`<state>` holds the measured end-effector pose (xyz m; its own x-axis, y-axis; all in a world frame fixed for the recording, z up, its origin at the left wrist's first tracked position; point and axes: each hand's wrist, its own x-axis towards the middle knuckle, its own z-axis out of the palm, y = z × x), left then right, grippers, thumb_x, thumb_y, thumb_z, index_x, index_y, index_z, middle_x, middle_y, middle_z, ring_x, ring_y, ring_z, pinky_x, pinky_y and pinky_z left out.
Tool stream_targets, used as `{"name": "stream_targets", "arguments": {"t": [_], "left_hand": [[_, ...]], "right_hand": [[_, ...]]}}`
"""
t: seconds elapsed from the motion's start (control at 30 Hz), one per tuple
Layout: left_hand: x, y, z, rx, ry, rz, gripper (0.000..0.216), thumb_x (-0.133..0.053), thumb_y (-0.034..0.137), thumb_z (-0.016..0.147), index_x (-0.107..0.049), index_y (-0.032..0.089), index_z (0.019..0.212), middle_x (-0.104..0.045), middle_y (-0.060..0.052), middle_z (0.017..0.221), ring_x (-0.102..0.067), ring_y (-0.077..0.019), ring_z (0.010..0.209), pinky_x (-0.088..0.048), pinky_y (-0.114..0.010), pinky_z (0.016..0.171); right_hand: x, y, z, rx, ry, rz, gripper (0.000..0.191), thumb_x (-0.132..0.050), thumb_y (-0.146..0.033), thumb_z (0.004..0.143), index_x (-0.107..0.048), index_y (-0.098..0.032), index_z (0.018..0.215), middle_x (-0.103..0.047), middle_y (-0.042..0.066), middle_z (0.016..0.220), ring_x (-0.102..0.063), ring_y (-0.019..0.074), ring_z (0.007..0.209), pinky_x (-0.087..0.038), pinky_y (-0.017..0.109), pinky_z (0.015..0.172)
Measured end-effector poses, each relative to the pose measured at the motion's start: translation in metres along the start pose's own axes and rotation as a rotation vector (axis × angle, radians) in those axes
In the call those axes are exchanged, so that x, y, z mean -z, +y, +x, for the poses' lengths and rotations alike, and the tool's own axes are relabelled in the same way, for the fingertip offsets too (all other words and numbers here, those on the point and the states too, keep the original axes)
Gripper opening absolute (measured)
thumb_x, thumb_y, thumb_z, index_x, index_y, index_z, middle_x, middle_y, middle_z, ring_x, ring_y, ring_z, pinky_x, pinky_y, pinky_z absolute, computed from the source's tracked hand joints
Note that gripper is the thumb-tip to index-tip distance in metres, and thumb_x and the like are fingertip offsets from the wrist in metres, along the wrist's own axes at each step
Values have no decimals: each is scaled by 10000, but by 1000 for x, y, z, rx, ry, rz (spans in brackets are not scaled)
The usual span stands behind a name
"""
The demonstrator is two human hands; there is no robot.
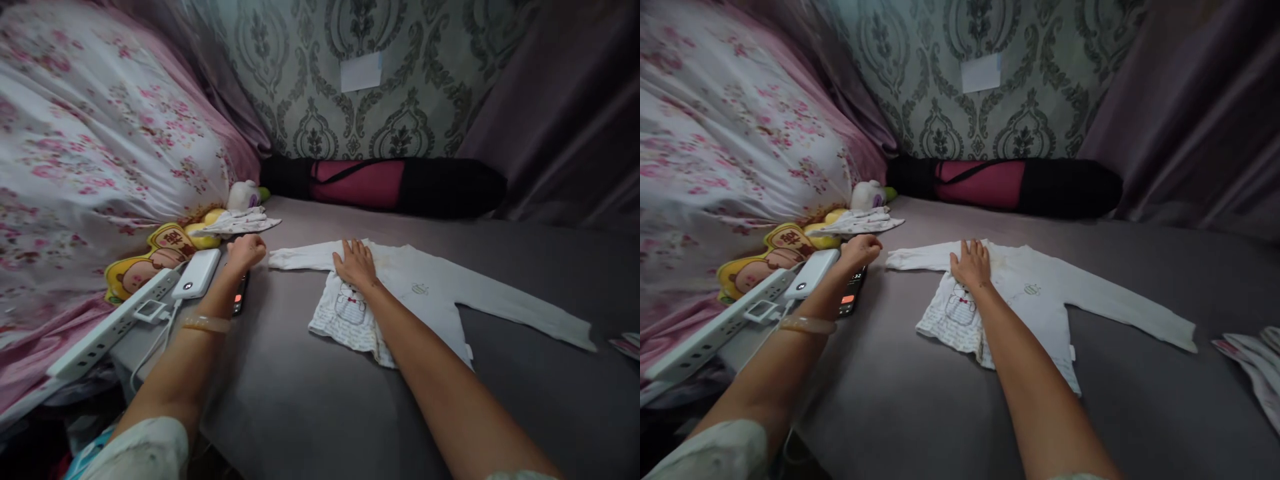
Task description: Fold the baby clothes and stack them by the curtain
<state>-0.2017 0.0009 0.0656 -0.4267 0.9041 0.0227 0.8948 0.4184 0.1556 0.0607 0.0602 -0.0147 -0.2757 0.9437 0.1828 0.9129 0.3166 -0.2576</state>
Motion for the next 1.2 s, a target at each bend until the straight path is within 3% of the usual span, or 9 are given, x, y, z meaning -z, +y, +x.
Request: {"name": "stream_targets", "arguments": {"t": [0.13, 0.3, 0.47, 0.57, 0.67, 0.9, 1.0, 1.13, 1.2], "left_hand": [[-6, -5, 5, 85, -59, -90, 323, -513, 328, 791, -722, 159, 971, -725, -115, 987, -645, -258, 965, -435, -285, 758], [-21, -1, 0, 61, -143, -121, 429, -543, 521, 777, -715, 130, 733, -679, -87, 684, -641, -219, 721, -397, -253, 582], [-28, 6, -2, 56, -124, -226, 311, -617, 420, 731, -689, 119, 696, -608, -44, 578, -607, -191, 633, -355, -236, 513], [-31, 9, -3, 91, -149, -285, 225, -625, 324, 717, -698, 118, 770, -642, -50, 624, -628, -197, 663, -389, -233, 536], [-30, 13, -6, 104, -66, -149, 194, -602, 243, 718, -701, 132, 842, -709, -116, 831, -656, -259, 868, -457, -274, 676], [-28, 23, -8, 137, -47, -18, 382, -545, 193, 793, -550, 118, 1168, -634, -200, 1197, -611, -313, 1104, -472, -340, 802], [-32, 24, 2, 157, -72, -78, 386, -534, 271, 837, -537, 96, 1182, -628, -211, 1213, -609, -303, 1115, -466, -324, 806], [-43, 23, 11, 147, -142, -103, 504, -459, 543, 872, -608, 102, 1066, -668, -206, 1118, -629, -315, 1067, -469, -327, 784], [-47, 25, 12, 101, -115, -66, 492, -462, 543, 867, -611, 115, 1061, -661, -205, 1131, -619, -319, 1080, -466, -327, 793]], "right_hand": [[1, -2, 0, -1, -8, -19, 619, -323, -461, 968, -360, -112, 1477, -327, 181, 1530, -243, 302, 1422, -133, 415, 1141], [2, -2, 0, -5, -20, -38, 617, -311, -462, 971, -354, -113, 1478, -316, 174, 1537, -234, 290, 1423, -122, 411, 1141], [3, -3, -1, -6, -34, -41, 617, -306, -463, 972, -352, -117, 1481, -315, 173, 1538, -234, 289, 1424, -120, 415, 1142], [4, -3, -1, -8, -27, -37, 620, -307, -463, 971, -349, -118, 1484, -312, 174, 1539, -231, 292, 1426, -120, 414, 1145], [3, -3, 0, -14, -41, -35, 625, -300, -468, 972, -341, -120, 1490, -306, 171, 1543, -222, 291, 1432, -115, 408, 1147], [2, -3, 2, -23, -56, -31, 634, -295, -476, 970, -338, -123, 1494, -298, 172, 1547, -215, 297, 1435, -116, 413, 1148], [3, -4, 1, -28, -52, -33, 634, -297, -472, 969, -337, -119, 1494, -299, 173, 1545, -215, 298, 1433, -115, 414, 1147], [4, -5, 0, -34, -65, -29, 633, -293, -474, 967, -333, -127, 1495, -288, 162, 1553, -203, 291, 1435, -102, 420, 1147], [5, -5, 0, -36, -64, -23, 629, -293, -472, 967, -335, -131, 1494, -290, 157, 1552, -203, 285, 1434, -96, 419, 1147]]}}
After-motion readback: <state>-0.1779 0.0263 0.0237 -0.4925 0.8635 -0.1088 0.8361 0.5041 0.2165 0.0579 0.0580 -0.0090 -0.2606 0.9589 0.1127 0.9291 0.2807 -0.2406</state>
